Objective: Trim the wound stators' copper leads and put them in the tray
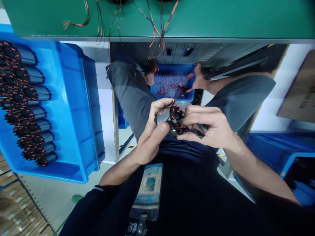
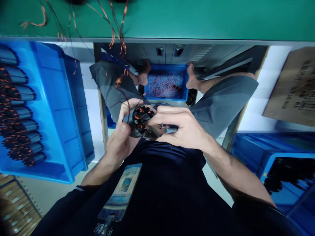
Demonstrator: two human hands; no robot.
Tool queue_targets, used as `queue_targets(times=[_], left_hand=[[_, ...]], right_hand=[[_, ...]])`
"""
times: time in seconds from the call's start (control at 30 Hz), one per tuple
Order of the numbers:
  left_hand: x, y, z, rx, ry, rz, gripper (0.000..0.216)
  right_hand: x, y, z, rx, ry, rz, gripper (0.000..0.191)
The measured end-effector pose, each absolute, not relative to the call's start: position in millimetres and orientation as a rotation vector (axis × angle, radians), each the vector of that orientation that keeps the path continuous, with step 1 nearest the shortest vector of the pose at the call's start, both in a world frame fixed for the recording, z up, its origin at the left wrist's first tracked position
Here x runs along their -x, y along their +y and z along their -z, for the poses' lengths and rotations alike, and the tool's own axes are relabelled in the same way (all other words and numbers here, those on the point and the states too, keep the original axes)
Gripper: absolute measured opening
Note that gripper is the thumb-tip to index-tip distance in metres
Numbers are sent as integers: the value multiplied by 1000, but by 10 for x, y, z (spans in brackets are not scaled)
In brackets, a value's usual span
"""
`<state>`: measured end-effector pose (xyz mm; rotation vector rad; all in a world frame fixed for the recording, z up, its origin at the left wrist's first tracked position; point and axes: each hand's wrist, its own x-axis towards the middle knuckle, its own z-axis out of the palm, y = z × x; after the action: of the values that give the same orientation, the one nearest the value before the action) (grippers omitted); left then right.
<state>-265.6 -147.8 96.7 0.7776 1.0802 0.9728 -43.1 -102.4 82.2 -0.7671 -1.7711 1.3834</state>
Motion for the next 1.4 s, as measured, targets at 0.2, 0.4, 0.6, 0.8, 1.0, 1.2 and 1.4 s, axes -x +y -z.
queue_targets(times=[0.2, 0.4, 0.6, 0.8, 1.0, 1.2, 1.4], left_hand=[[2573, -1436, -1028, -569, 943, -1018, 58], [2504, -1429, -1032, -582, 973, -1043, 49], [2530, -1444, -1039, -625, 1027, -1036, 55], [2538, -1430, -1021, -611, 1054, -984, 64], [2522, -1437, -1076, -666, 1118, -990, 64], [2389, -1355, -758, -592, 1177, -1007, 68], [2210, -1025, -231, -235, 1332, -1088, 49]], right_hand=[[285, -1199, -1119, 1131, -1884, -1230, 43], [297, -1347, -1124, 1267, -1805, -1088, 42], [300, -1397, -1105, 1250, -1976, -1026, 67], [283, -1372, -1163, 1264, -2026, -1042, 77], [277, -1378, -1213, 1295, -2040, -985, 68], [339, -1196, -881, 1303, -1900, -1051, 46], [418, -970, -257, 1440, -1738, -1393, 39]])
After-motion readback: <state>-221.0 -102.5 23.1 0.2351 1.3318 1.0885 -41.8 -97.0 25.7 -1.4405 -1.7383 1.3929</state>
